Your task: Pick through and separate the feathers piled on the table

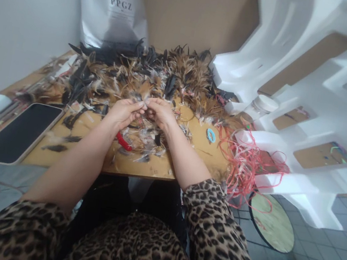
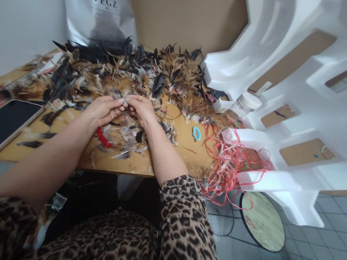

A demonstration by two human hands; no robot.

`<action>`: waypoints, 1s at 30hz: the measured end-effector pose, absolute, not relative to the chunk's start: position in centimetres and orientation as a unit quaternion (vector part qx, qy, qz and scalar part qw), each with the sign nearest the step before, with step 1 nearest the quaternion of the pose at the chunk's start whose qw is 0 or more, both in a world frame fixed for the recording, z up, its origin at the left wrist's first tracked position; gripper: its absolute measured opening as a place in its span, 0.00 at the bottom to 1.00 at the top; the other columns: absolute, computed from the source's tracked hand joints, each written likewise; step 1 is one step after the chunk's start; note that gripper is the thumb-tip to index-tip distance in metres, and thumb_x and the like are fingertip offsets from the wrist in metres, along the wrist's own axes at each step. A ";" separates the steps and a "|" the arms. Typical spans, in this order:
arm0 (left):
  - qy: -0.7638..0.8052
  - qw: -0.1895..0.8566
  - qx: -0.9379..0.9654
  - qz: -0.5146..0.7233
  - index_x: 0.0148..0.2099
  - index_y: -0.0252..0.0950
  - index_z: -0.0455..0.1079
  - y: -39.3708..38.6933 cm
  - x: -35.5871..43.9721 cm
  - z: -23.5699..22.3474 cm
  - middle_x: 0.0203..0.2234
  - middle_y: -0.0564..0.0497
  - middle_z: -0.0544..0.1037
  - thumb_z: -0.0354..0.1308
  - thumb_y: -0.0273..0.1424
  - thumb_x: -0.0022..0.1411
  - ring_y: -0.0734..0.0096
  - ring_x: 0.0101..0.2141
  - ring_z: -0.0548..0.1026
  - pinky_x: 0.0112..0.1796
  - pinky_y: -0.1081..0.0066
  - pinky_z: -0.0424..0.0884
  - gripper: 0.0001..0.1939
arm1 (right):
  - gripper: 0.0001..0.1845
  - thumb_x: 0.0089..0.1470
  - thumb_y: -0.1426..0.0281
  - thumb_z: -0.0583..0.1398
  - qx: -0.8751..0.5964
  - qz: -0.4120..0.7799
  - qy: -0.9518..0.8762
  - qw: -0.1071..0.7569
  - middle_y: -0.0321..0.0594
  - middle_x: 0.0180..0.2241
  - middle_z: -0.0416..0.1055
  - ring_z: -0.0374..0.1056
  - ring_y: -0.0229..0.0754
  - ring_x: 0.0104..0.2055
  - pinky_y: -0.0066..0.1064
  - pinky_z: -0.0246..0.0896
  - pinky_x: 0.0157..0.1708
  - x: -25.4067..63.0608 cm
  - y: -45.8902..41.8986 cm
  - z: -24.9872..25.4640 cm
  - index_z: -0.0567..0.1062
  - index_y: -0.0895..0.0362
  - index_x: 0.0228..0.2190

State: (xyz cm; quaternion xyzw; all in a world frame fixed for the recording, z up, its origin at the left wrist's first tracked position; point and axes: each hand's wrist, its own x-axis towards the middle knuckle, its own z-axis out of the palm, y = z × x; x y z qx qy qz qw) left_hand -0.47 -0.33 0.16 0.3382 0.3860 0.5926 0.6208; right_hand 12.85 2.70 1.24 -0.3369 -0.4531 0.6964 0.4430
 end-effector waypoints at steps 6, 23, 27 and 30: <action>0.397 0.629 0.328 0.583 0.29 0.26 0.72 -0.8 -0.2 0.7 0.24 0.45 0.78 0.62 0.21 0.50 0.80 0.20 0.73 0.19 0.84 0.66 0.02 | 0.12 0.38 0.69 0.66 -0.342 0.672 -0.443 0.484 0.27 0.13 0.63 0.52 0.26 0.15 0.19 0.44 0.15 12.5 2.6 1.2 0.70 0.60 0.26; 0.416 0.607 0.348 0.581 0.26 0.27 0.69 -0.7 0.0 0.4 0.22 0.46 0.77 0.63 0.24 0.50 0.82 0.17 0.71 0.17 0.84 0.64 0.06 | 0.15 0.37 0.65 0.66 -0.333 0.631 -0.445 0.540 0.28 0.20 0.66 0.60 0.27 0.22 0.20 0.56 0.23 11.7 2.0 0.7 0.69 0.58 0.26; 0.453 0.564 0.381 0.575 0.26 0.27 0.70 -1.0 0.1 0.8 0.22 0.44 0.77 0.64 0.27 0.48 0.80 0.16 0.71 0.17 0.82 0.64 0.08 | 0.16 0.36 0.64 0.67 -0.317 0.630 -0.475 0.526 0.30 0.23 0.68 0.62 0.28 0.24 0.21 0.58 0.25 12.3 2.4 0.9 0.70 0.59 0.27; 0.469 0.540 0.409 0.567 0.27 0.27 0.71 -1.1 0.2 0.7 0.25 0.41 0.79 0.64 0.29 0.48 0.78 0.17 0.72 0.16 0.81 0.63 0.09 | 0.14 0.38 0.64 0.67 -0.312 0.613 -0.517 0.510 0.30 0.22 0.67 0.60 0.28 0.22 0.21 0.55 0.23 12.8 2.5 1.1 0.71 0.59 0.26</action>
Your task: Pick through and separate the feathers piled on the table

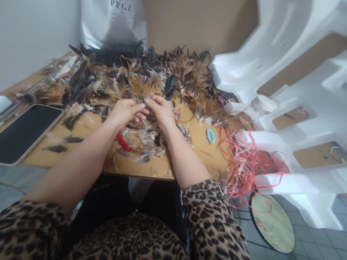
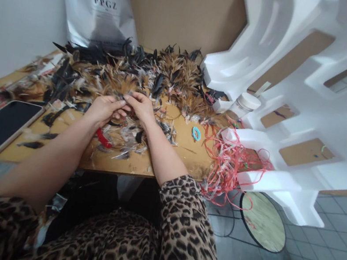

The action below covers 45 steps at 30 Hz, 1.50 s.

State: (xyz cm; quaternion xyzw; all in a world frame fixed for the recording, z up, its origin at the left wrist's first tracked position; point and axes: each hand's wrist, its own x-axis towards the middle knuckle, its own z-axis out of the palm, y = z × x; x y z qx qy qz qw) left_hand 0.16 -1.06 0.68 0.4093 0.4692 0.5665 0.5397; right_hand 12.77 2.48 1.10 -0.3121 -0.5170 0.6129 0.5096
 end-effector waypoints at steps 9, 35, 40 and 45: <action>0.458 0.509 0.461 0.564 0.25 0.28 0.72 -0.6 0.2 0.0 0.21 0.44 0.77 0.61 0.27 0.49 0.78 0.16 0.71 0.18 0.79 0.66 0.06 | 0.14 0.41 0.63 0.65 -0.336 0.562 -0.575 0.491 0.28 0.14 0.59 0.51 0.25 0.16 0.21 0.44 0.17 13.1 1.9 1.7 0.69 0.61 0.19; 0.410 0.648 0.288 0.574 0.35 0.29 0.73 -0.2 -1.2 0.1 0.28 0.46 0.79 0.60 0.24 0.54 0.72 0.30 0.77 0.33 0.73 0.74 0.05 | 0.21 0.49 0.70 0.57 -0.350 0.139 -0.853 0.363 0.44 0.46 0.70 0.64 0.43 0.49 0.34 0.57 0.50 13.3 1.9 1.0 0.70 0.59 0.47; 0.425 0.659 0.302 0.542 0.36 0.30 0.74 -0.3 -1.0 0.0 0.28 0.47 0.79 0.62 0.26 0.52 0.71 0.31 0.78 0.36 0.70 0.74 0.07 | 0.16 0.53 0.68 0.55 -0.379 0.105 -0.846 0.359 0.42 0.40 0.71 0.66 0.42 0.43 0.31 0.58 0.45 13.3 1.8 0.9 0.72 0.58 0.43; 0.432 0.644 0.316 0.546 0.34 0.29 0.74 -0.3 -1.2 0.1 0.27 0.46 0.79 0.63 0.26 0.50 0.73 0.29 0.77 0.33 0.74 0.73 0.07 | 0.15 0.50 0.68 0.57 -0.372 0.131 -0.841 0.371 0.40 0.36 0.71 0.65 0.39 0.38 0.29 0.58 0.40 13.7 2.1 1.3 0.73 0.59 0.40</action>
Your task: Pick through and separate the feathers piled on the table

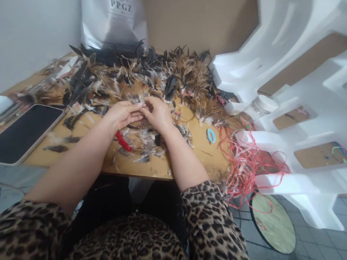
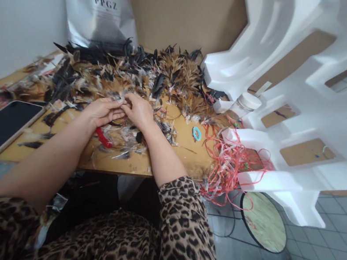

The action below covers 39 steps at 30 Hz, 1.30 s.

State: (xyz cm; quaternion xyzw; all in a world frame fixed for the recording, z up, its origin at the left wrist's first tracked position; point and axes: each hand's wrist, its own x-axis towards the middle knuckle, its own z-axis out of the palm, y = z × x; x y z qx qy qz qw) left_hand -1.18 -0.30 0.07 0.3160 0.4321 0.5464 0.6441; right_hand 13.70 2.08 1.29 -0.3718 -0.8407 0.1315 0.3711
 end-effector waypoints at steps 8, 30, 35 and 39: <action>0.481 0.552 0.426 0.532 0.27 0.28 0.73 -0.3 -0.6 -0.3 0.21 0.43 0.78 0.63 0.29 0.49 0.72 0.23 0.76 0.25 0.77 0.71 0.08 | 0.14 0.46 0.62 0.59 -0.373 0.326 -0.776 0.391 0.32 0.19 0.62 0.55 0.30 0.23 0.23 0.50 0.25 14.3 3.0 2.1 0.72 0.63 0.22; 0.472 0.548 0.490 0.486 0.29 0.30 0.75 -0.7 -0.1 -0.3 0.23 0.44 0.78 0.66 0.29 0.42 0.70 0.24 0.76 0.27 0.74 0.72 0.09 | 0.10 0.42 0.67 0.61 -0.382 0.414 -0.716 0.413 0.32 0.19 0.63 0.56 0.30 0.23 0.22 0.52 0.24 14.1 2.6 2.0 0.70 0.62 0.23; 0.480 0.526 0.496 0.497 0.26 0.29 0.75 -0.9 -0.1 0.1 0.21 0.45 0.77 0.61 0.26 0.48 0.76 0.21 0.74 0.25 0.77 0.70 0.04 | 0.12 0.41 0.66 0.62 -0.395 0.419 -0.705 0.414 0.32 0.19 0.64 0.56 0.29 0.22 0.22 0.52 0.24 14.3 2.8 2.1 0.70 0.63 0.22; 0.498 0.509 0.481 0.511 0.24 0.29 0.74 -0.9 0.0 0.0 0.19 0.46 0.77 0.60 0.24 0.49 0.78 0.18 0.71 0.22 0.79 0.68 0.04 | 0.14 0.41 0.63 0.63 -0.381 0.426 -0.706 0.419 0.31 0.19 0.63 0.55 0.29 0.22 0.22 0.51 0.24 14.2 3.1 1.6 0.70 0.63 0.23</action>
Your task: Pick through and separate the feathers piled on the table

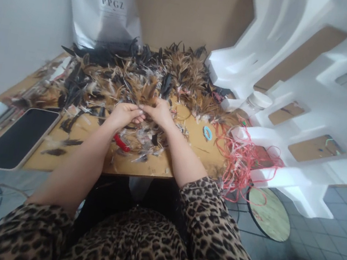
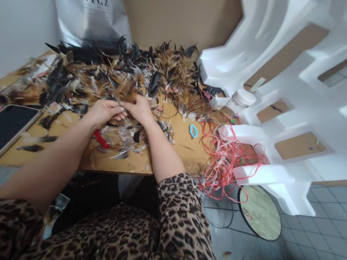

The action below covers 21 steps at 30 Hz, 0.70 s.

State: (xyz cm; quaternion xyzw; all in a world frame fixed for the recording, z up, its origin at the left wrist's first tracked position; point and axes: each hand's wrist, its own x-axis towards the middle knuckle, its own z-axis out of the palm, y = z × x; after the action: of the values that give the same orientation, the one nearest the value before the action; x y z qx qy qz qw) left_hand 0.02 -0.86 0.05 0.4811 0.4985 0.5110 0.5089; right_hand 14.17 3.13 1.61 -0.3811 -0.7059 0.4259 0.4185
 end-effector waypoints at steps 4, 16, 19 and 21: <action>0.500 0.517 0.460 0.521 0.25 0.29 0.73 -0.7 -0.1 -0.2 0.20 0.46 0.77 0.61 0.24 0.48 0.79 0.17 0.71 0.21 0.80 0.67 0.03 | 0.16 0.41 0.60 0.62 -0.383 0.432 -0.695 0.429 0.32 0.20 0.64 0.55 0.30 0.23 0.22 0.52 0.24 13.8 3.2 1.1 0.71 0.63 0.24; 0.494 0.534 0.435 0.531 0.23 0.30 0.72 -0.7 -0.1 -0.2 0.17 0.47 0.75 0.61 0.25 0.48 0.79 0.16 0.70 0.20 0.80 0.66 0.04 | 0.16 0.41 0.61 0.63 -0.351 0.475 -0.679 0.436 0.33 0.21 0.66 0.58 0.30 0.23 0.22 0.55 0.26 14.0 3.4 1.1 0.71 0.63 0.25; 0.489 0.522 0.410 0.566 0.22 0.31 0.72 -0.4 -0.5 -0.1 0.16 0.49 0.74 0.61 0.27 0.49 0.82 0.16 0.68 0.19 0.82 0.63 0.06 | 0.15 0.43 0.61 0.62 -0.375 0.479 -0.666 0.431 0.32 0.20 0.66 0.57 0.29 0.21 0.22 0.54 0.24 14.8 3.8 1.3 0.73 0.63 0.27; 0.476 0.518 0.385 0.597 0.25 0.30 0.72 -0.2 -0.8 0.0 0.18 0.50 0.74 0.61 0.28 0.49 0.83 0.17 0.68 0.20 0.82 0.63 0.05 | 0.14 0.43 0.64 0.61 -0.397 0.463 -0.669 0.425 0.32 0.20 0.67 0.58 0.29 0.22 0.22 0.55 0.25 15.6 4.4 1.3 0.74 0.63 0.29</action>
State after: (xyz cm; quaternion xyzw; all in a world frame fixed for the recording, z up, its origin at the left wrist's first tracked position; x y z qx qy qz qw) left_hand -0.76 -0.24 -0.05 0.3850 0.4761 0.5968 0.5185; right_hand 15.61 4.39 1.29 -0.3971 -0.6687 0.4634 0.4248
